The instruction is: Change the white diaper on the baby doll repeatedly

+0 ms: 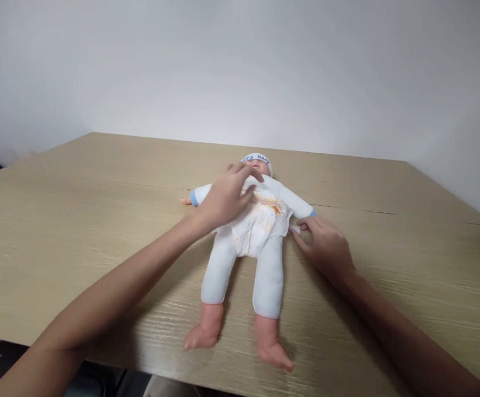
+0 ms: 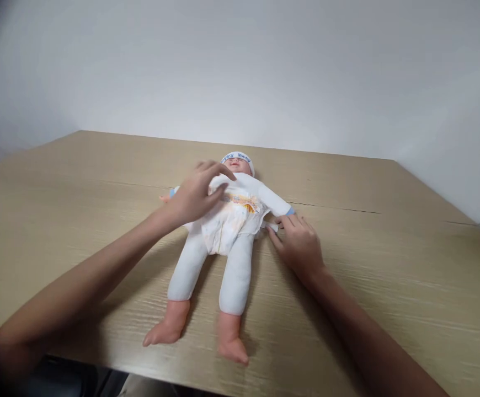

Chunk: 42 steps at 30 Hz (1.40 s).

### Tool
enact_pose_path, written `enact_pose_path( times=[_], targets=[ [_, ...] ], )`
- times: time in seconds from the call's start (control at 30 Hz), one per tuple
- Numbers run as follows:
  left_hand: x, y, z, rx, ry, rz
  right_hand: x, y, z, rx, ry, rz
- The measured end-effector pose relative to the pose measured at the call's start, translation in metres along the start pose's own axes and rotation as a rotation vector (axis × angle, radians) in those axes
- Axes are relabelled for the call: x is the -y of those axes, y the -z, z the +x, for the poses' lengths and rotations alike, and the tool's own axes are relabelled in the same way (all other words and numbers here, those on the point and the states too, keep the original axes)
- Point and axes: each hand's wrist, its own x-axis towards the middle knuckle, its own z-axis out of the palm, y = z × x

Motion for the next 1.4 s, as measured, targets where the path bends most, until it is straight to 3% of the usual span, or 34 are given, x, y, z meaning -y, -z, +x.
enact_pose_path(
  times=[0.1, 0.23, 0.37, 0.63, 0.87, 1.07, 1.23, 1.4],
  targets=[
    [-0.028, -0.018, 0.007, 0.166, -0.145, -0.029, -0.004, -0.003, -0.002, -0.013, -0.027, -0.064],
    [-0.037, -0.040, 0.010, 0.290, -0.099, 0.098, -0.007, -0.015, 0.001, 0.008, -0.204, 0.052],
    [-0.028, -0.047, 0.009, 0.276, -0.065, 0.151, -0.009, -0.022, 0.002, 0.061, -0.319, 0.153],
    [-0.027, -0.046, 0.006, 0.274, -0.060, 0.170, -0.008, -0.013, 0.004, 0.102, -0.361, 0.267],
    [-0.026, -0.047, 0.006, 0.287, -0.054, 0.160, -0.002, -0.007, 0.007, 0.259, -0.515, 0.346],
    [-0.025, -0.049, 0.005, 0.271, -0.056, 0.152, 0.003, -0.005, 0.007, 0.224, -0.506, 0.347],
    [-0.025, -0.049, 0.005, 0.275, -0.061, 0.162, 0.006, -0.001, 0.009, 0.320, -0.537, 0.311],
    [-0.024, -0.049, 0.005, 0.277, -0.062, 0.160, -0.003, 0.008, 0.011, 0.347, -0.431, 0.546]
  ],
)
